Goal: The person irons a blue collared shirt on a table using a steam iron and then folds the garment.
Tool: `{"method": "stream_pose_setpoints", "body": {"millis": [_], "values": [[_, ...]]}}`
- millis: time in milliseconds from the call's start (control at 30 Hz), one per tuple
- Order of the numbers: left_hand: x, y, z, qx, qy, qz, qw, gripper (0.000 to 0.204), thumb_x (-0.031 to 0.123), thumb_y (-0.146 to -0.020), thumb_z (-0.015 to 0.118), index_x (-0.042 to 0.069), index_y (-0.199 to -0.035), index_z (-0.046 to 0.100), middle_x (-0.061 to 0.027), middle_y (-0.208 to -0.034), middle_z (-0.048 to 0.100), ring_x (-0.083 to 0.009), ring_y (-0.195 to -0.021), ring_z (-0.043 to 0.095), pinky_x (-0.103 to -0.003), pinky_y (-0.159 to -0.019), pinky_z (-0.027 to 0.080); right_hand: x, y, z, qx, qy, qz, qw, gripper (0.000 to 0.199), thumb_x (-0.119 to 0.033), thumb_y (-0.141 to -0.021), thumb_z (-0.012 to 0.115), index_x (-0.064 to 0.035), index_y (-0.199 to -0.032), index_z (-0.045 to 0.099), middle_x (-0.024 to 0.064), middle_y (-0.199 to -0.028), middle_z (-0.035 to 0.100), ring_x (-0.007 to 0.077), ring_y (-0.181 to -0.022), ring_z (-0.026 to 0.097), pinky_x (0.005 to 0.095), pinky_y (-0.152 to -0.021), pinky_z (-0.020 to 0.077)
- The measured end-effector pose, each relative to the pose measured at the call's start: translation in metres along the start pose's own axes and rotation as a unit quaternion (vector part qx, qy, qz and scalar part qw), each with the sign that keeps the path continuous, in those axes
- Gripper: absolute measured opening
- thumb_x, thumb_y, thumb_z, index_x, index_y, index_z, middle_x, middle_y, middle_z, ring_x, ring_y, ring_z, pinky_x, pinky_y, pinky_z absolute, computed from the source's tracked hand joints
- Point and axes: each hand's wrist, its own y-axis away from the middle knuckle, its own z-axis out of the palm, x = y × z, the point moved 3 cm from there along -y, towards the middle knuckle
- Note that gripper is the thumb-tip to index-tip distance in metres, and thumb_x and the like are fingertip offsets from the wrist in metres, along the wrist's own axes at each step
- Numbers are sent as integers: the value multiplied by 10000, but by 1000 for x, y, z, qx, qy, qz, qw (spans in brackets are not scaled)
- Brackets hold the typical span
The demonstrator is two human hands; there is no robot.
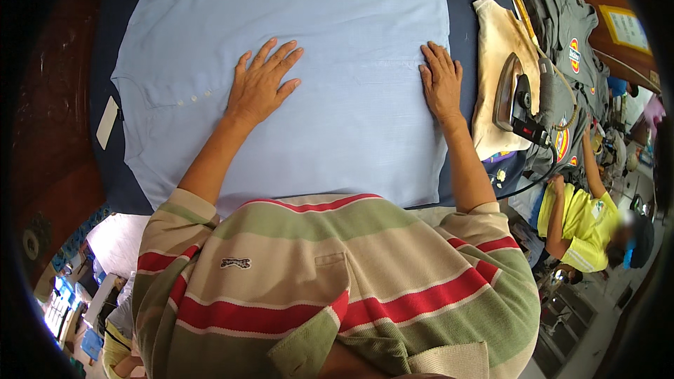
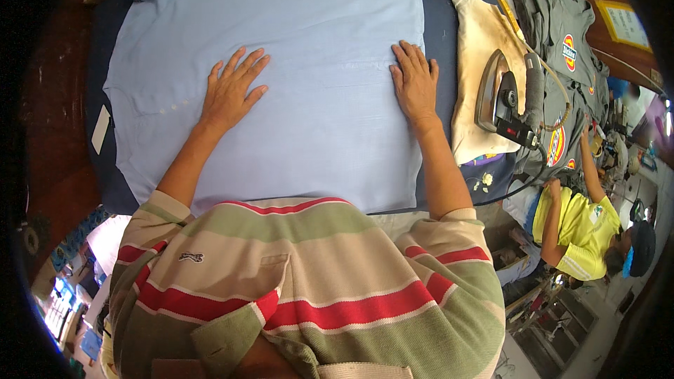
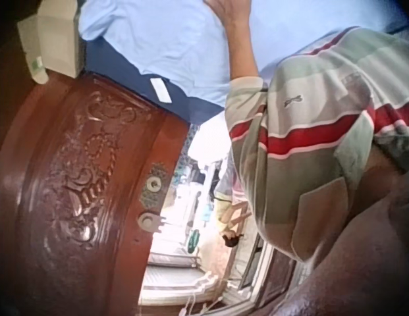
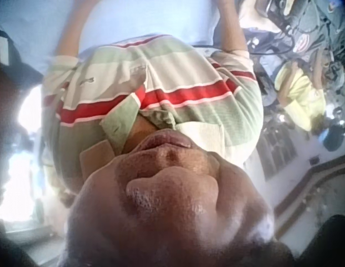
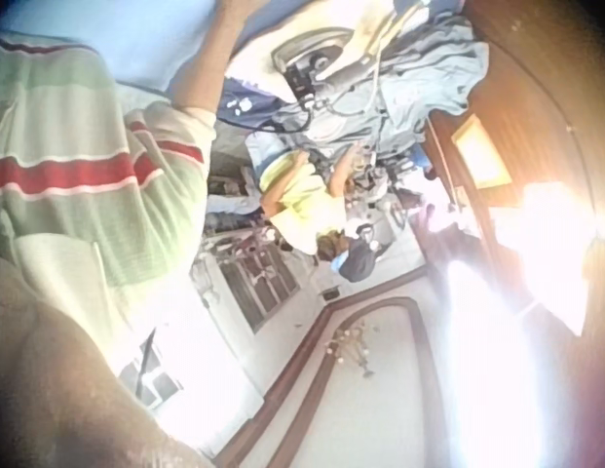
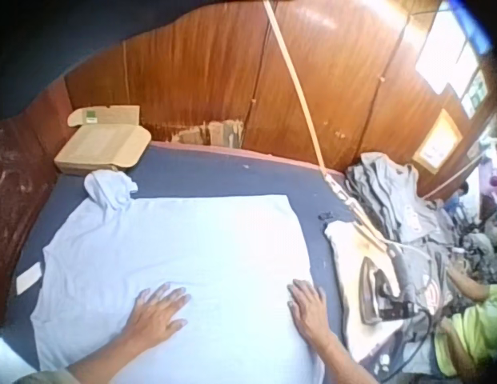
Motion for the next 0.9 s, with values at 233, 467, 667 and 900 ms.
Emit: {"method": "stream_pose_setpoints", "body": {"millis": [233, 467, 667, 900], "values": [[-5, 1, 3, -7, 19, 1, 1000, 513, 391, -902, 501, 271, -1382, 369, 65, -1452, 319, -186, -1369, 215, -490, -1095, 155, 6, 2, -4, -68, 145, 22, 987, 551, -420, -899, 392, -253, -1415, 296, 36, -1488, 241, 327, -1374, 168, 602, -1061, 116], [-3, 3, 4, 7, -1, -12, 1000, 526, 405, -899, 500, 279, -1389, 355, 68, -1459, 304, -191, -1370, 211, -510, -1093, 148, 12, 3, -4, -76, 149, 27, 986, 594, -462, -867, 408, -267, -1417, 295, 37, -1496, 226, 330, -1378, 156, 611, -1059, 105], [-5, 4, 2, 9, -17, -17, 1000, 570, 425, -882, 513, 246, -1397, 346, 57, -1459, 307, -204, -1366, 220, -517, -1083, 159, 13, 3, -5, -73, 140, 18, 987, 606, -475, -855, 426, -277, -1414, 300, 40, -1497, 223, 341, -1377, 156, 628, -1046, 100], [-11, 4, 9, 53, -26, 0, 998, 637, 458, -861, 523, 176, -1400, 334, -5, -1464, 302, -231, -1361, 230, -547, -1053, 159, 18, 4, 0, -39, 150, -15, 988, 594, -460, -864, 448, -270, -1411, 317, 42, -1496, 232, 338, -1377, 157, 615, -1050, 84]]}}
